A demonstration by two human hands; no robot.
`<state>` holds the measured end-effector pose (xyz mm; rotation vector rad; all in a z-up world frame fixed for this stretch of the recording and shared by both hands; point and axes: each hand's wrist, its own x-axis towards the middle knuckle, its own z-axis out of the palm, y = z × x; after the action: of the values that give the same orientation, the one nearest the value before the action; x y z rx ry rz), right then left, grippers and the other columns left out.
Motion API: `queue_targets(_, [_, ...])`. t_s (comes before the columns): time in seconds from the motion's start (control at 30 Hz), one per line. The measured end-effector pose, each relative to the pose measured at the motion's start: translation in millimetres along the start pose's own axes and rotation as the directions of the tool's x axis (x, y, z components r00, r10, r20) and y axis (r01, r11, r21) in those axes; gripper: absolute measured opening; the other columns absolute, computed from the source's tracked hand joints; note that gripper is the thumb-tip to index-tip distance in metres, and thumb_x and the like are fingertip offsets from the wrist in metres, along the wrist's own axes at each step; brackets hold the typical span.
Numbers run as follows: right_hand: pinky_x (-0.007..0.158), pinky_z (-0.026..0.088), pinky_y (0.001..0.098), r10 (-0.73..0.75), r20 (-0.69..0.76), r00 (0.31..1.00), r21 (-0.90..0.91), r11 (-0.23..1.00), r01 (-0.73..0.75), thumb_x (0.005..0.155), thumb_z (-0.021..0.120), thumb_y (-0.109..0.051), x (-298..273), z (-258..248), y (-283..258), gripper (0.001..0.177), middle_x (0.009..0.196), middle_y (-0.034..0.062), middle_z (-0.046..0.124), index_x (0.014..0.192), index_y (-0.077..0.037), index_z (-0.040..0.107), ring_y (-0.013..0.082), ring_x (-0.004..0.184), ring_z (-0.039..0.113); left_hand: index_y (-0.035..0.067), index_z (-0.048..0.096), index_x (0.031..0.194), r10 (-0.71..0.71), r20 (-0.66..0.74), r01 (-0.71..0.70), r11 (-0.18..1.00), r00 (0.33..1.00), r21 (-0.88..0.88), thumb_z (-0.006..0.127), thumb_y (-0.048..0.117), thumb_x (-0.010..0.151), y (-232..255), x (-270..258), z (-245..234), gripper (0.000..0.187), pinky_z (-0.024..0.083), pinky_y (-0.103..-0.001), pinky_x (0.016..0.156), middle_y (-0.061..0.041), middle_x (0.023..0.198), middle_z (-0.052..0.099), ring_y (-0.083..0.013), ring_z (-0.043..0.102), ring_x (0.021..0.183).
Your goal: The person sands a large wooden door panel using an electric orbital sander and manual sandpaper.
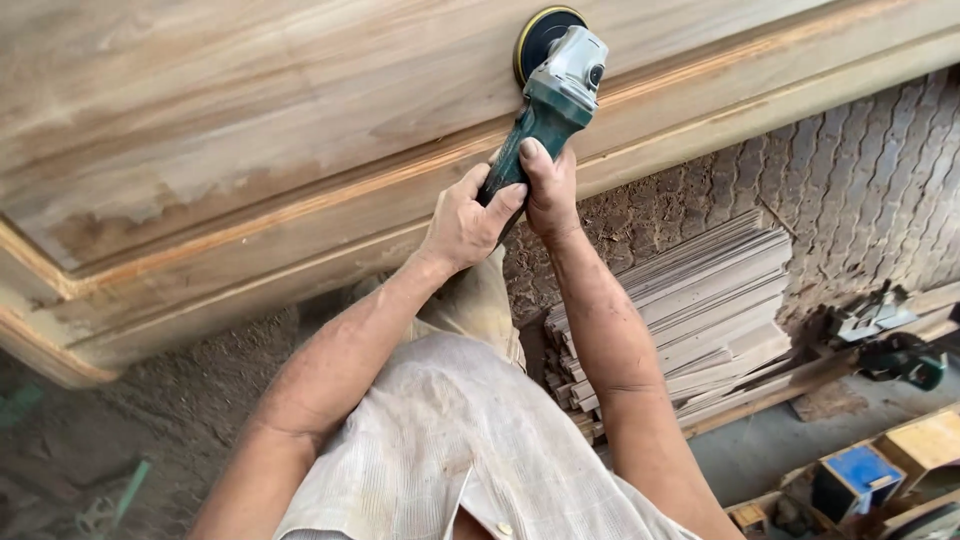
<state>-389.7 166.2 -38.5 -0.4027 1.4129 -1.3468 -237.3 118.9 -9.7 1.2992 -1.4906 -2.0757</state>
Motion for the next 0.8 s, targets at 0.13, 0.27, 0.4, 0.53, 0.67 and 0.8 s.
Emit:
queue_targets(0.13, [0.077,0.058,0.0309,-0.074,-0.108,0.991,0.021,0.997,0.077,0.093,0.075,-0.05,4.3,-20.6,-18.3,0.058,0.093,0.0076,0.067,0.118,-0.001,0.056,0.015,0.084,0.066,0.004,0.067,0.103,-0.011,0.105,0.01,1.0,0.994,0.003,0.066,0.06,0.093,13.4,21.2,22.9,0.057,0.055,-0.029,0.067,-0.005,0.081,0.069,-0.0107,0.065,0.077])
queue_targets(0.27, [0.078,0.061,0.032,-0.115,-0.126,0.985,0.033,0.992,0.12,0.092,0.074,-0.054,3.3,-50.5,-33.9,0.062,0.093,0.008,0.068,0.117,0.0,0.056,0.0156,0.084,0.068,0.005,0.067,0.104,0.017,0.104,-0.028,0.994,0.994,0.105,0.064,0.062,0.092,30.1,33.1,50.3,0.058,0.055,-0.029,0.063,-0.003,0.076,0.069,-0.0099,0.067,0.072])
queue_targets(0.4, [0.077,0.062,0.0329,-0.113,-0.108,0.988,0.072,0.99,0.121,0.092,0.074,-0.053,10.4,-56.4,-30.5,0.061,0.092,0.0088,0.068,0.115,0.001,0.056,0.0164,0.082,0.07,0.005,0.066,0.104,0.027,0.114,-0.039,0.994,0.993,0.103,0.064,0.062,0.093,30.1,42.0,56.9,0.058,0.055,-0.029,0.064,-0.002,0.078,0.069,-0.0102,0.066,0.075])
queue_targets(0.53, [0.076,0.061,0.0312,-0.085,-0.072,0.994,0.071,0.993,0.09,0.092,0.073,-0.05,1.4,-30.1,-15.6,0.059,0.091,0.0082,0.068,0.118,-0.001,0.055,0.0151,0.081,0.069,0.004,0.066,0.103,-0.048,0.084,0.044,0.998,0.995,0.048,0.065,0.061,0.093,13.1,21.0,35.8,0.058,0.055,-0.029,0.064,-0.002,0.078,0.068,-0.0112,0.066,0.074])
queue_targets(0.67, [0.079,0.059,0.0319,-0.054,0.053,0.997,0.045,0.998,0.051,0.096,0.072,-0.048,-20.4,17.2,28.6,0.057,0.095,0.01,0.07,0.119,0.002,0.057,0.0167,0.085,0.069,0.005,0.065,0.108,0.012,-0.017,-0.012,1.0,1.0,-0.026,0.066,0.064,0.093,-3.3,-28.9,-16.8,0.061,0.057,-0.029,0.07,-0.003,0.084,0.07,-0.0102,0.067,0.082])
queue_targets(0.8, [0.08,0.058,0.0321,0.003,0.167,0.986,0.004,1.0,-0.003,0.095,0.073,-0.046,-47.3,91.1,61.7,0.058,0.097,0.0108,0.071,0.12,0.003,0.057,0.0177,0.088,0.069,0.005,0.065,0.109,-0.015,-0.122,0.014,1.0,0.992,-0.009,0.066,0.064,0.093,-42.7,-90.3,-79.7,0.062,0.054,-0.031,0.071,-0.005,0.083,0.068,-0.0114,0.063,0.081])
